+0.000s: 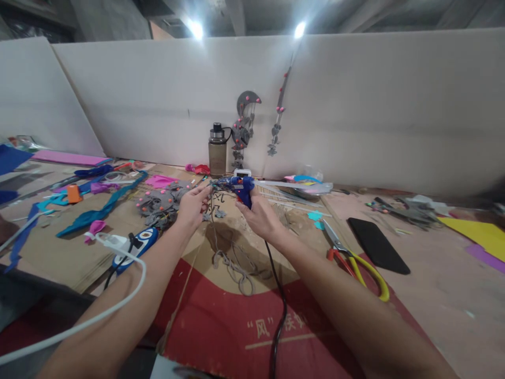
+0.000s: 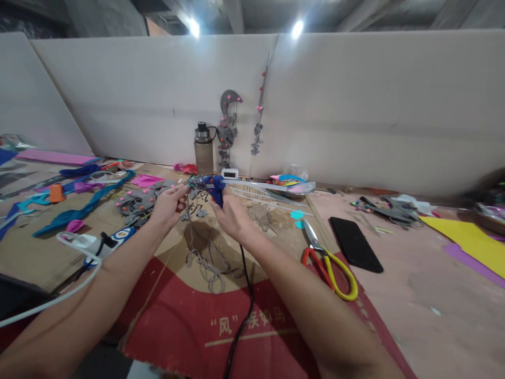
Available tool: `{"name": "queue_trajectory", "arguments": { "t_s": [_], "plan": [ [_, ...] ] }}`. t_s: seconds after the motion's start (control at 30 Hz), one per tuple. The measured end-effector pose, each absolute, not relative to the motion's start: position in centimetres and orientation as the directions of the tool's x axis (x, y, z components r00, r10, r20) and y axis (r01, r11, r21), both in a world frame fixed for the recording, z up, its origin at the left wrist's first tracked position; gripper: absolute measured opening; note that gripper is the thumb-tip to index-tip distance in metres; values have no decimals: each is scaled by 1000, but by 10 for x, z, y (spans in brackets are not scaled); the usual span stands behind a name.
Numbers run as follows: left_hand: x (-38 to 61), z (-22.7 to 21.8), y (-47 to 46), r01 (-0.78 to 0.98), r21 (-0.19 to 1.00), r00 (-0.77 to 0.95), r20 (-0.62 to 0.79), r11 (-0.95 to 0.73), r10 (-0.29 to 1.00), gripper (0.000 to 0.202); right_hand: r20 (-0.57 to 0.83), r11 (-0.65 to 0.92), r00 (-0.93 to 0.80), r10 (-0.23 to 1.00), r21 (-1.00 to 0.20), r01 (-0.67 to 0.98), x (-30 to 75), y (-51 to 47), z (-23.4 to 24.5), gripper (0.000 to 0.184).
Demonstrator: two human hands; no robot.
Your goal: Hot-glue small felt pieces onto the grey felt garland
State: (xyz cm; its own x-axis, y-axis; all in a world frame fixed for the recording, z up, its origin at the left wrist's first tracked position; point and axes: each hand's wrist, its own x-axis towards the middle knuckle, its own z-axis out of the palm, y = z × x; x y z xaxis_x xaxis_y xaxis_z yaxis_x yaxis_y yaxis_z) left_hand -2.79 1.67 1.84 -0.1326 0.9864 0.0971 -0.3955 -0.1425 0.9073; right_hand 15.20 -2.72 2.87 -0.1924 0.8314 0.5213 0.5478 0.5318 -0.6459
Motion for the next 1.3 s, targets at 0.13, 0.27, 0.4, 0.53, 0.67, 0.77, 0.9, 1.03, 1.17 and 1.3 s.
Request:
{"name": "queue_trajectory", "arguments": {
  "t_s": [0.13, 0.27, 0.4, 0.53, 0.67, 0.77, 0.9, 1.03, 1.17, 1.3],
  "plan": [
    [-27, 19, 15, -355, 920, -162, 116, -168, 980, 24, 510, 516, -186, 840, -644, 565, 150, -27, 27, 32],
    [-26, 19, 14, -350, 920, -174, 120, -175, 977, 25, 497, 507, -190, 847, -646, 571, 150, -27, 27, 33],
    [-25, 21, 14, -348, 920, -191, 119, -181, 974, 23, 508, 505, -177, 843, -634, 585, 152, -27, 27, 31],
    [-25, 21, 14, -349, 920, -190, 115, -177, 975, 20, 499, 497, -173, 849, -644, 582, 151, -27, 28, 31],
    [-25, 21, 13, -349, 921, -173, 118, -173, 978, 21, 487, 489, -176, 855, -648, 584, 149, -28, 28, 32],
    [-25, 21, 14, -355, 917, -179, 123, -181, 976, 25, 526, 528, -188, 829, -629, 570, 151, -28, 28, 30],
    [-25, 20, 15, -353, 918, -192, 120, -183, 974, 24, 560, 562, -194, 806, -619, 549, 153, -27, 27, 27],
    [-26, 18, 16, -358, 916, -174, 124, -180, 977, 25, 544, 549, -193, 816, -628, 551, 151, -27, 26, 29],
    [-26, 17, 16, -353, 920, -170, 117, -172, 978, 24, 539, 539, -176, 823, -647, 540, 152, -27, 27, 28],
    [-28, 18, 17, -385, 909, -163, 100, -157, 981, 24, 480, 470, -111, 870, -740, 480, 154, -26, 29, 22]
  ]
}}
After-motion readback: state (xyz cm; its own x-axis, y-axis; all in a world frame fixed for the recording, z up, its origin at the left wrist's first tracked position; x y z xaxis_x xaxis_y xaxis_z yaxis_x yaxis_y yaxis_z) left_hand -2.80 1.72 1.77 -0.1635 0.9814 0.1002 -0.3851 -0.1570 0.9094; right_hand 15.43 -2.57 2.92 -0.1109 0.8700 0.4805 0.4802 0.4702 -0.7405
